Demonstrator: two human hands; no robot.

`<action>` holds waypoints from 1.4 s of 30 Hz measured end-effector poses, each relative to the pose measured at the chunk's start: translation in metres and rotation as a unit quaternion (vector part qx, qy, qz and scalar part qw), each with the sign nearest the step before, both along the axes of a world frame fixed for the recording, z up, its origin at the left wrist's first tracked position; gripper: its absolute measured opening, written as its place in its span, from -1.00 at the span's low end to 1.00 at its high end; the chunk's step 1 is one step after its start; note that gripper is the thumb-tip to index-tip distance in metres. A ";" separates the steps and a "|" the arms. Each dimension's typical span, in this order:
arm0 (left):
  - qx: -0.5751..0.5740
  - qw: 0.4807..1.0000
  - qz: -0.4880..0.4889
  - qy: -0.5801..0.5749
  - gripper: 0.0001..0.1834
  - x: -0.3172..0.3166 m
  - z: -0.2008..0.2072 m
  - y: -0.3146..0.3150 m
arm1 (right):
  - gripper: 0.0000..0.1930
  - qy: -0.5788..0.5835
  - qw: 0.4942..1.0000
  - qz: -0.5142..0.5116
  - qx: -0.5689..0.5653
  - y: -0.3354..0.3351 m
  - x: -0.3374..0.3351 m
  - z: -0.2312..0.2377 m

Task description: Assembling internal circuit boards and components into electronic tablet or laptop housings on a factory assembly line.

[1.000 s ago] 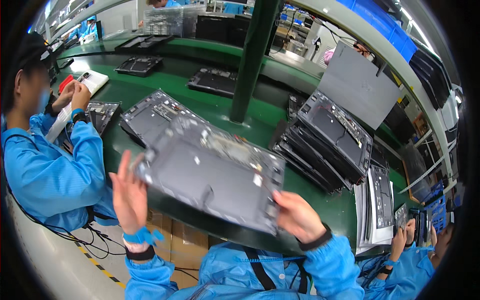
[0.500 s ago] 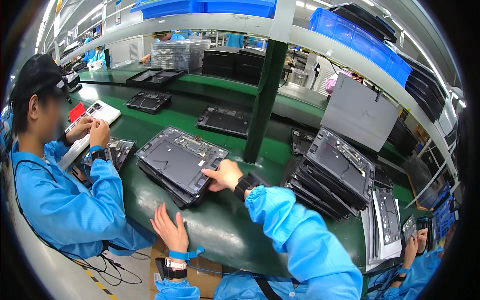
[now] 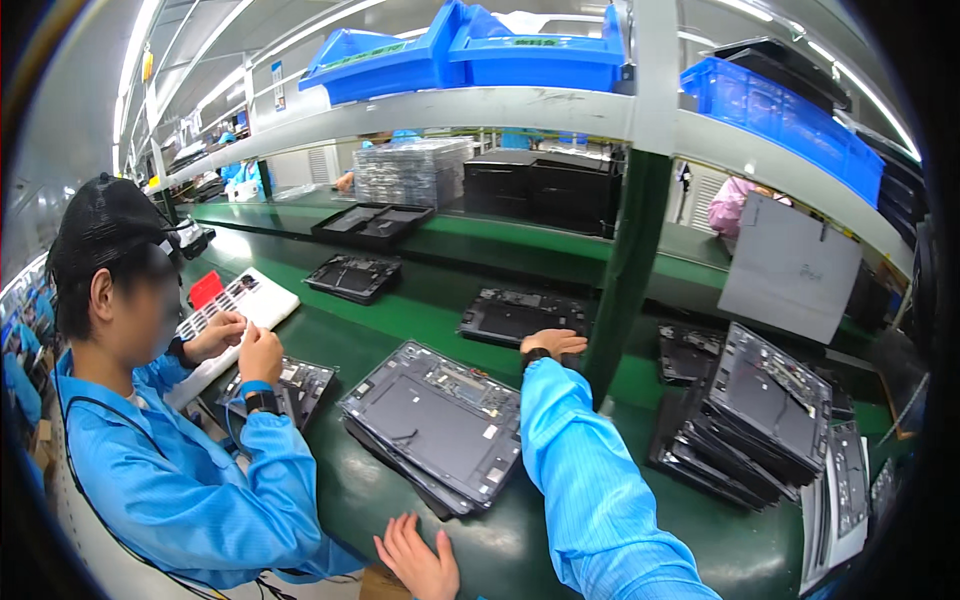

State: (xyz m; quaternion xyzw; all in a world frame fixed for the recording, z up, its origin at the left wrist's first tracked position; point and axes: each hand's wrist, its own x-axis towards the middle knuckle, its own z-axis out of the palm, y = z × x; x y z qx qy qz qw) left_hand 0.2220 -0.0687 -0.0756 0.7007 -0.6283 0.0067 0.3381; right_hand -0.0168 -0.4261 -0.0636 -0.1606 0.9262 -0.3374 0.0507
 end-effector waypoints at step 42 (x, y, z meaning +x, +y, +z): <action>-0.033 0.778 -0.120 0.616 -0.45 0.037 -0.005 0.008 | -0.66 -0.692 0.504 0.406 -0.318 0.330 0.039 0.171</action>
